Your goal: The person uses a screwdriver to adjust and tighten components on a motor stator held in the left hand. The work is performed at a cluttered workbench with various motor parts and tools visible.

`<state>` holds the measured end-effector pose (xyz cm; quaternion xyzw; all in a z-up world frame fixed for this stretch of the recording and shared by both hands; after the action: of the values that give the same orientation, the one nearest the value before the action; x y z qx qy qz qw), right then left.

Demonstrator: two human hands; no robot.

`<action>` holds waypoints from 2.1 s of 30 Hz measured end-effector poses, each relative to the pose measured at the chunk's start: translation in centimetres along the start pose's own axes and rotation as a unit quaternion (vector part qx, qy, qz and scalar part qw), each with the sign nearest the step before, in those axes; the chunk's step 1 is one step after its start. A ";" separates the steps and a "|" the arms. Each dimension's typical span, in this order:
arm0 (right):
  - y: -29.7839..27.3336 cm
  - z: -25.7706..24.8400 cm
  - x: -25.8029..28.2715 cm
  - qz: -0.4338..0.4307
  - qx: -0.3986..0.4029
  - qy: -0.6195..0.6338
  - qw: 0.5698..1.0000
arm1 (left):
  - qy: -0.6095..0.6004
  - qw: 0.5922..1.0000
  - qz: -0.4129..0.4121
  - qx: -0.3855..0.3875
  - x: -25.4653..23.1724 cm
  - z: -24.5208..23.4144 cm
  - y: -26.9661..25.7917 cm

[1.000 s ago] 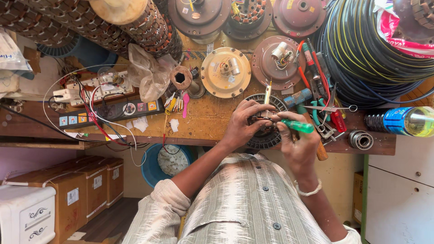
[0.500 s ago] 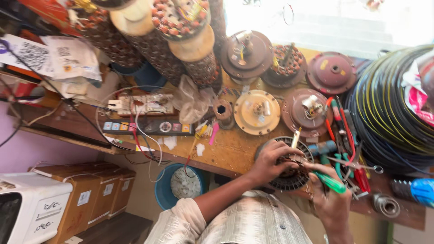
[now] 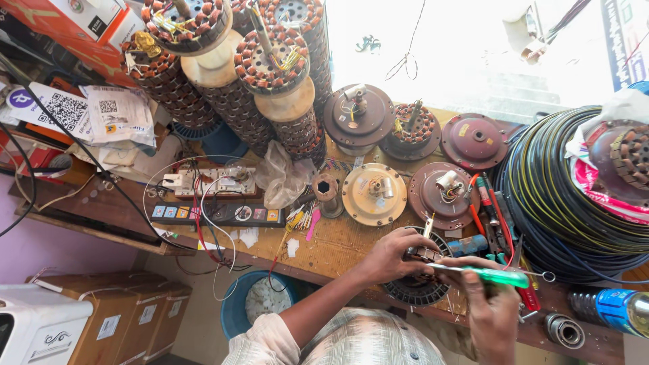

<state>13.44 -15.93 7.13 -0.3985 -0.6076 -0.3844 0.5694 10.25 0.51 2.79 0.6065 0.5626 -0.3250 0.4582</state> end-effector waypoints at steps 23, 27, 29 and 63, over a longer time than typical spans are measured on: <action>-1.0 -14.0 -3.4 -0.139 -0.147 0.039 0.979 | 0.511 0.735 0.247 0.371 -4.4 8.7 1.9; -0.7 -13.7 -3.5 -0.137 -0.142 0.024 0.980 | 0.508 0.753 0.221 0.355 -5.1 8.3 2.2; -0.6 -13.7 -3.9 -0.131 -0.134 0.036 0.982 | 0.436 0.808 0.182 0.351 -5.5 7.7 1.4; 6.7 -10.1 -8.4 0.049 0.048 0.045 0.997 | 0.216 0.970 -0.052 -0.093 -6.1 0.6 -4.4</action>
<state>23.83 -23.05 -0.57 -0.3821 -0.5794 -0.3439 0.6325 5.06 -2.63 7.24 0.5869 0.7070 -0.1557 0.3626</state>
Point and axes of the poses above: each hand's wrist, its own y-axis towards the middle knuckle, its own z-axis out of the palm, x = y × z, the point moved 10 cm from there along y, towards the middle knuckle, and after that the axes turned 3 degrees about -z, right-handed, at the moved point
